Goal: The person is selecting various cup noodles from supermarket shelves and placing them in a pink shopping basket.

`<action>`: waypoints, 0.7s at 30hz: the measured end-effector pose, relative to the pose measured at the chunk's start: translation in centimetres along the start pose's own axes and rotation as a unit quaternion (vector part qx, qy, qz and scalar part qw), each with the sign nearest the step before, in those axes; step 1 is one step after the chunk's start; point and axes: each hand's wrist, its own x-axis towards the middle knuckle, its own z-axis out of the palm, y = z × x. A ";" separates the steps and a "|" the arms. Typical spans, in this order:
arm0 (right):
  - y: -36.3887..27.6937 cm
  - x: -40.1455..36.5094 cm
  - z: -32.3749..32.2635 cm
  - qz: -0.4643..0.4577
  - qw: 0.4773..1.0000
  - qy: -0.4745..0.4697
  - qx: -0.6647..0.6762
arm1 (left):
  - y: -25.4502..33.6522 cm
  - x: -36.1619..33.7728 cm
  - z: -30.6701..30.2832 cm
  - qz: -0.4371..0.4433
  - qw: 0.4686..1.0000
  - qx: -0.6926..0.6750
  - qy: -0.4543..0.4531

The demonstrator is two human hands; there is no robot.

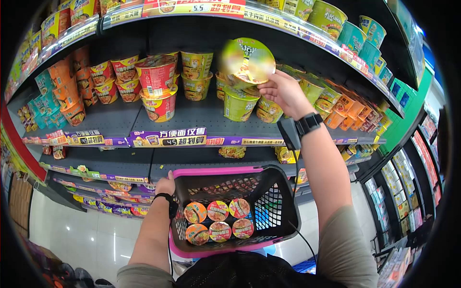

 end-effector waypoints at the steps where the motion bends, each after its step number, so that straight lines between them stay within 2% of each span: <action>1: 0.1 1.0 0.0 0.023 1.000 0.014 0.009 | 0.0 0.1 -0.1 0.000 1.000 -0.002 0.003; 9: 1.4 5.4 -0.4 0.096 0.994 0.057 0.019 | -0.1 0.7 0.4 -0.004 1.000 0.005 -0.008; 13: 1.7 5.6 0.2 0.091 0.991 0.090 0.037 | 0.1 0.0 -0.1 -0.004 1.000 0.002 -0.006; 16: 1.8 4.7 1.0 0.071 0.991 0.108 0.035 | 0.0 0.4 0.2 -0.006 1.000 0.003 -0.008; 18: 2.1 4.0 1.6 -0.024 0.987 0.155 -0.041 | 0.0 0.3 0.1 -0.005 1.000 0.002 -0.008; 19: 2.3 3.9 1.8 -0.022 0.987 0.155 -0.040 | 0.1 0.2 0.0 -0.002 1.000 0.002 -0.008; 21: 2.8 3.7 1.9 -0.096 0.976 0.166 -0.107 | 0.2 0.0 -0.2 -0.005 1.000 0.000 -0.011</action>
